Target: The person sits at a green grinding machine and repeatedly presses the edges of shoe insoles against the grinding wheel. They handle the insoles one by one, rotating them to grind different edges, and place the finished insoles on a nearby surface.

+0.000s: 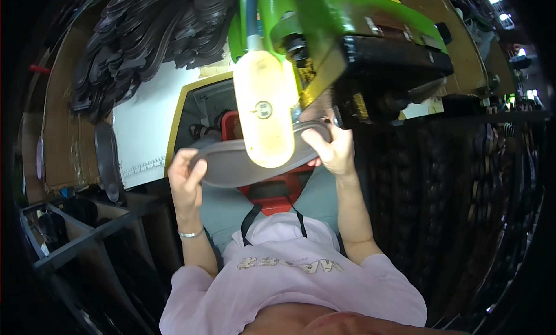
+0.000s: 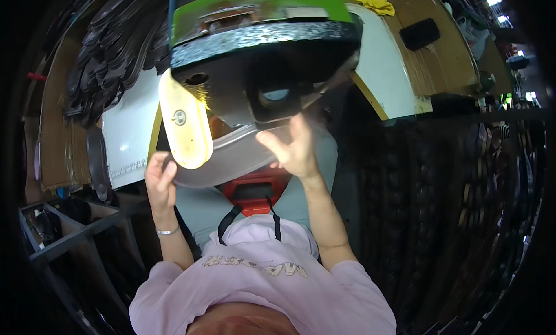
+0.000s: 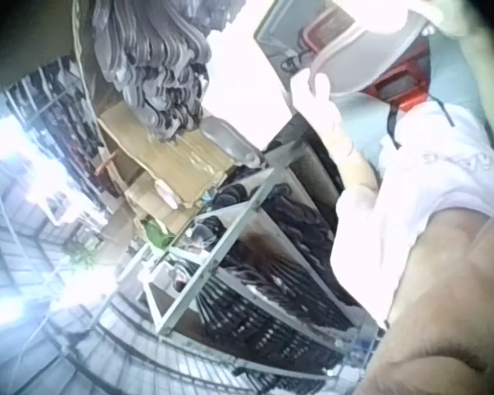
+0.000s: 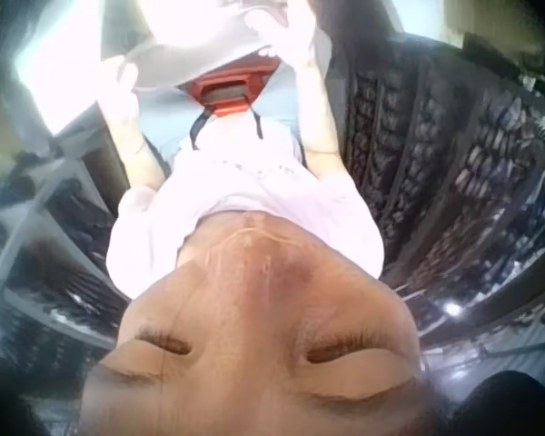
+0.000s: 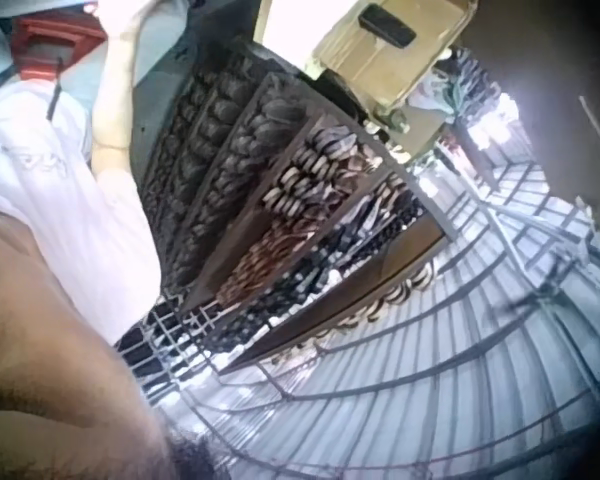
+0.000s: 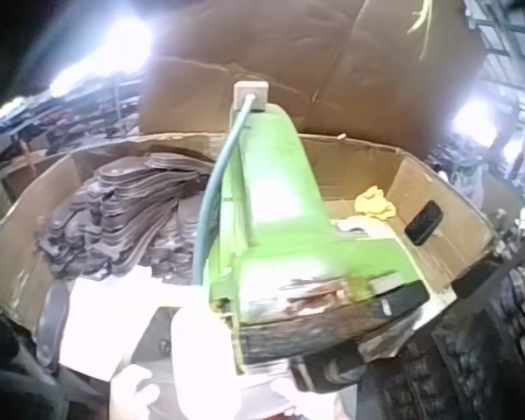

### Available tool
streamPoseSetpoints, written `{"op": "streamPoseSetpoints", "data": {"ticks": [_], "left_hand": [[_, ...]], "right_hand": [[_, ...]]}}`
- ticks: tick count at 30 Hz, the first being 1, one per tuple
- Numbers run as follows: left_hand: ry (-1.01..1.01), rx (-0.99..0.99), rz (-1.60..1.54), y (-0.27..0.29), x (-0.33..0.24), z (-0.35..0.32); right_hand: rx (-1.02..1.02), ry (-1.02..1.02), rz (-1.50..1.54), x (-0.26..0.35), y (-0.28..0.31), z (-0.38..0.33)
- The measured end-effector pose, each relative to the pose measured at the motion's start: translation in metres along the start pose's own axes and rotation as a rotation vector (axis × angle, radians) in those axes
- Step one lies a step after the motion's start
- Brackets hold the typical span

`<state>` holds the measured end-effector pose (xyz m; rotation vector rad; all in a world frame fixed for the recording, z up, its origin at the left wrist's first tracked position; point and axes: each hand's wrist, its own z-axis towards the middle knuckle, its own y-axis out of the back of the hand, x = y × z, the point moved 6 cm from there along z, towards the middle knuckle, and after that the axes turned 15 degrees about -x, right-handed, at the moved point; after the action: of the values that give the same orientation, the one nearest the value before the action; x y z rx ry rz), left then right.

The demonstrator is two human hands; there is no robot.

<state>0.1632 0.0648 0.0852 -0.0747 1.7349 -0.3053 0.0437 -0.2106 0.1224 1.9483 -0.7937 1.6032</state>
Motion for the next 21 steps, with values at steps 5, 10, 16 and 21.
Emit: {"op": "streamPoseSetpoints", "data": {"ticks": [5, 10, 16, 21], "left_hand": [[0.312, 0.083, 0.096, 0.014, 0.073, -0.064], [0.461, 0.219, 0.14, -0.072, 0.125, -0.124], [0.072, 0.475, 0.424, -0.082, 0.112, -0.099], [-0.491, -0.306, 1.071, 0.049, -0.018, 0.001]], "right_hand": [[0.027, 0.234, 0.165, 0.005, -0.017, 0.009], [-0.058, 0.344, 0.264, 0.017, -0.022, 0.008], [-0.002, 0.424, -0.195, 0.034, 0.015, 0.0], [-0.664, 0.26, -0.193, 0.054, 0.147, 0.013]]}}
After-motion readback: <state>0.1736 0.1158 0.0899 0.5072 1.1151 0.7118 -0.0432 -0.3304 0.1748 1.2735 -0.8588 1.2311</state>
